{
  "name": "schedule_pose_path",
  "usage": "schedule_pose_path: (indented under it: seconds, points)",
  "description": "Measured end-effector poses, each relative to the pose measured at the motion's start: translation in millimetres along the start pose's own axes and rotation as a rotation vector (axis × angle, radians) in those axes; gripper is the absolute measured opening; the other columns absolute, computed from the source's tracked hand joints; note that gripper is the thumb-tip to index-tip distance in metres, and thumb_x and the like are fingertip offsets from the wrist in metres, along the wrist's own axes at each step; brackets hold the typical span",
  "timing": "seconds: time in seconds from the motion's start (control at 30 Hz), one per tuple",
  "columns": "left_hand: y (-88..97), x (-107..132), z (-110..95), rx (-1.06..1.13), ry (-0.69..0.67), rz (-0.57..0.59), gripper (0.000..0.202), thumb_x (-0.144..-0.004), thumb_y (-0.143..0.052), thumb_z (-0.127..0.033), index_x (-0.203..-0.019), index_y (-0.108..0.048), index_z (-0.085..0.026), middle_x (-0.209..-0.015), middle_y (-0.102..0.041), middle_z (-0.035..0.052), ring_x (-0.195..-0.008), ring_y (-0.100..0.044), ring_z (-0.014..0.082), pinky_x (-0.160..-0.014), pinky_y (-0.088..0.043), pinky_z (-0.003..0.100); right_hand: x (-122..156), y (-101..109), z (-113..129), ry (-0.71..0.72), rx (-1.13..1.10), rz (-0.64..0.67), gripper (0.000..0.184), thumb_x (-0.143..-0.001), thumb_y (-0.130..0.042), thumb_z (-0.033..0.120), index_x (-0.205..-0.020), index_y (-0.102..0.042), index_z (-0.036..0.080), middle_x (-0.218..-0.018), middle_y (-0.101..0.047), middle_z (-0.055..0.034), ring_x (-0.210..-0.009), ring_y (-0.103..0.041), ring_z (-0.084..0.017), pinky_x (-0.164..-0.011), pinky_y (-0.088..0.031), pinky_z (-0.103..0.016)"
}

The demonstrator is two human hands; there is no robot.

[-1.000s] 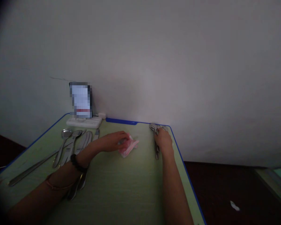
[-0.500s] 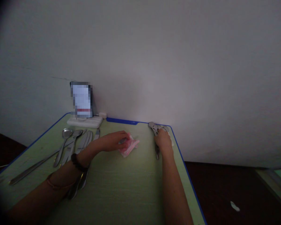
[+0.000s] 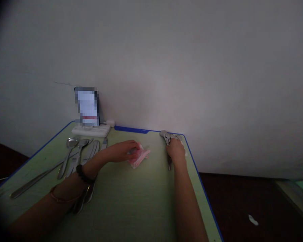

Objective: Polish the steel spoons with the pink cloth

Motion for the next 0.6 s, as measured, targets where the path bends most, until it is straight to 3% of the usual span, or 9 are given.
schedule_pose_path:
  seconds: [0.33,0.6]
  points:
    - [-1.6,0.5,0.8,-0.047,0.032,0.042,0.026,-0.082,-0.049,-0.026,-0.102,-0.059,-0.013,-0.107,-0.060,0.0097,-0.099,-0.055,0.0219,-0.087,-0.042,0.031,3.6,1.7,-5.8,-0.086,-0.031,0.038,0.031,-0.077,-0.051,0.022,-0.107,-0.061,0.018,-0.107,-0.064,-0.0142,-0.100,-0.061,-0.025,-0.078,-0.045,-0.032]
    - [-1.8,0.1,3.0,-0.014,0.000,0.012,0.024,-0.081,-0.051,-0.025,-0.101,-0.059,-0.015,-0.104,-0.061,0.0077,-0.097,-0.055,0.0200,-0.087,-0.041,0.029,0.3,4.5,-2.5,0.019,-0.085,0.057,0.021,-0.079,-0.050,0.024,-0.089,-0.068,0.017,-0.091,-0.068,-0.0110,-0.087,-0.063,-0.021,-0.074,-0.044,-0.029]
Point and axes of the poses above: each hand's wrist, its own x-axis away from the middle knuckle, its own y-axis out of the back of the hand, z = x × y, the point moved 10 cm from there along -x, towards the middle knuckle
